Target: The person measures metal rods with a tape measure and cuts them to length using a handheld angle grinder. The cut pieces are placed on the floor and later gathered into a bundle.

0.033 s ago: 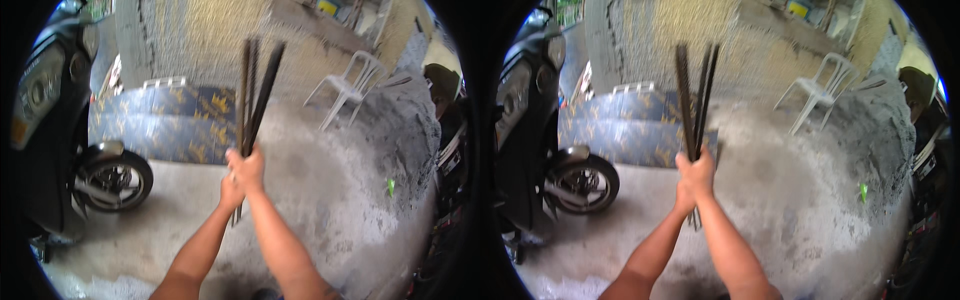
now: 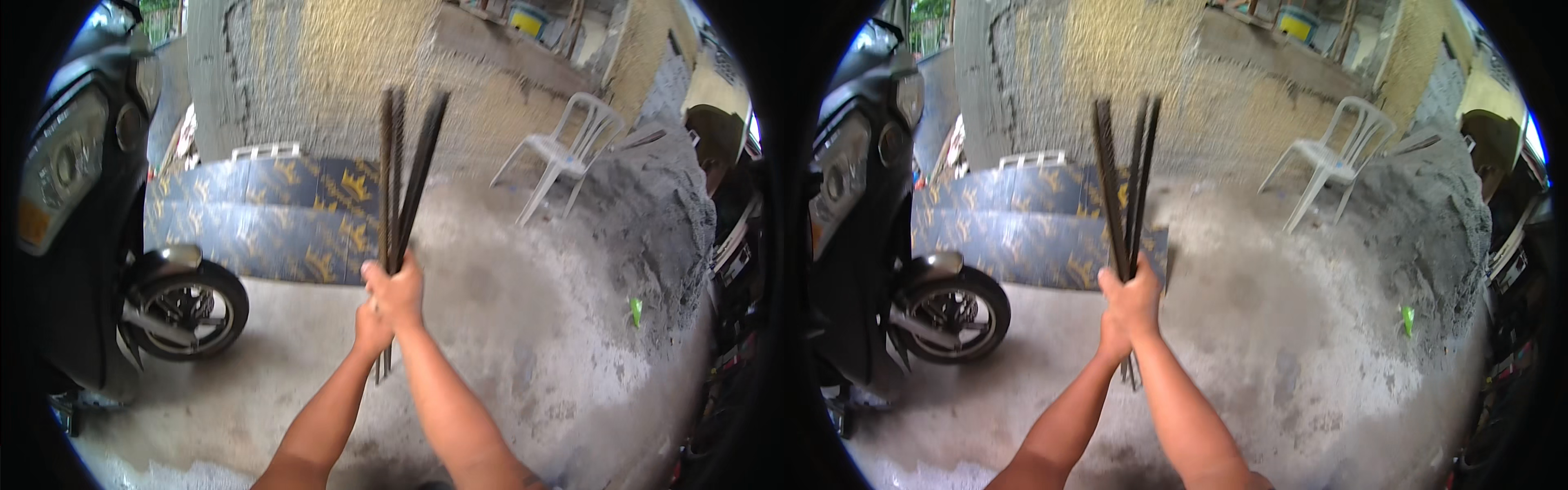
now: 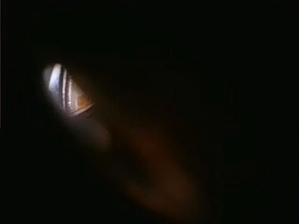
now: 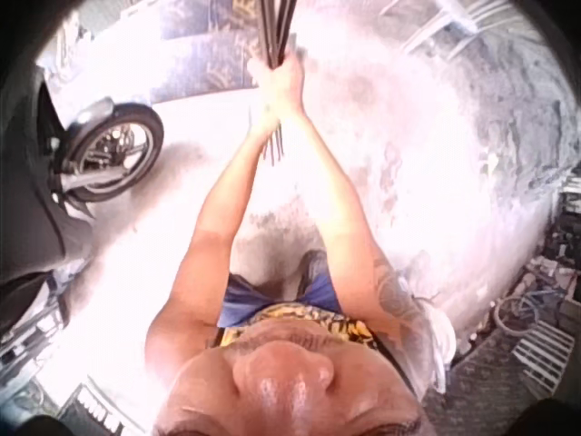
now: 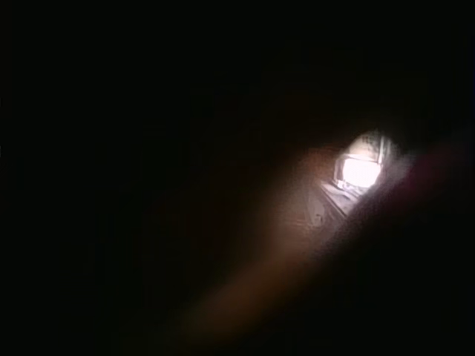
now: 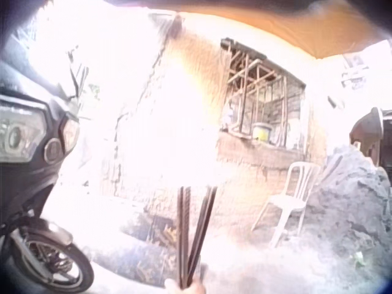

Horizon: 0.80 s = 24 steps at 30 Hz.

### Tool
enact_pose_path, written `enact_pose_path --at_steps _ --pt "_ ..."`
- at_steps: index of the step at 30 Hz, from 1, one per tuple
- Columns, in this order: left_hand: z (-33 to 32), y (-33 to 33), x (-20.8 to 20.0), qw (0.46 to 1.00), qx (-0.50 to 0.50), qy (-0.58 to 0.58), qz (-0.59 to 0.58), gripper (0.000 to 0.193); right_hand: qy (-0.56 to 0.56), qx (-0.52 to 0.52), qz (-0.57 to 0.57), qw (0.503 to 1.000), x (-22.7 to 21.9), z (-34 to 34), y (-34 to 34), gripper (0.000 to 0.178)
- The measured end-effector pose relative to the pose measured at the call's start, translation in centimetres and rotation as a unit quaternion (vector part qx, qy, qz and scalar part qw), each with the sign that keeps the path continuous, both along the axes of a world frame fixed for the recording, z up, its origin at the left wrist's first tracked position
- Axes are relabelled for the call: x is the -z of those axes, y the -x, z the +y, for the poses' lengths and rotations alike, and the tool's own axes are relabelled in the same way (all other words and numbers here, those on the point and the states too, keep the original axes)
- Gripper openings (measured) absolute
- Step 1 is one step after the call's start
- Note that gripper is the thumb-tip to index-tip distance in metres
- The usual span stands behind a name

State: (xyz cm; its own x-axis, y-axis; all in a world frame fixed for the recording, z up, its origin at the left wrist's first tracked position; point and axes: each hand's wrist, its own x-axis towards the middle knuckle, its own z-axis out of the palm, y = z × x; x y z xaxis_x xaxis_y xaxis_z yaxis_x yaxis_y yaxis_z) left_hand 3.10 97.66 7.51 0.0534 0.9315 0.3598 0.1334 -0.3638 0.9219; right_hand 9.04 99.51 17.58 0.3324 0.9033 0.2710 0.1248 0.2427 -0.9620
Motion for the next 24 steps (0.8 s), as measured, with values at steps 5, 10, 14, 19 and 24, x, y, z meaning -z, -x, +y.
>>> enact_pose_path --at_steps 5,10,14,19,24 --pt "-0.6 1.1 -2.0 0.993 -0.057 0.101 0.011 0.034 -0.019 -0.070 -0.028 0.997 -1.2 0.0 1.3 0.018" --pt "-2.3 -0.1 -2.4 0.988 -0.081 0.129 0.022 0.030 0.029 -0.112 0.088 0.989 -2.2 -2.9 0.1 0.028" --pt "-2.3 -0.2 -2.3 0.988 -0.062 0.139 -0.011 0.029 0.046 -0.112 0.123 0.985 -2.5 -2.7 0.1 0.029" --pt "-0.9 1.7 0.3 0.971 -0.034 0.196 0.131 0.027 -0.009 -0.063 0.074 0.995 -4.6 -3.5 1.0 0.034" --pt "-9.5 0.5 -9.7 0.970 0.021 0.214 0.115 0.030 0.045 -0.053 0.267 0.961 -9.4 -9.6 -1.4 0.027"
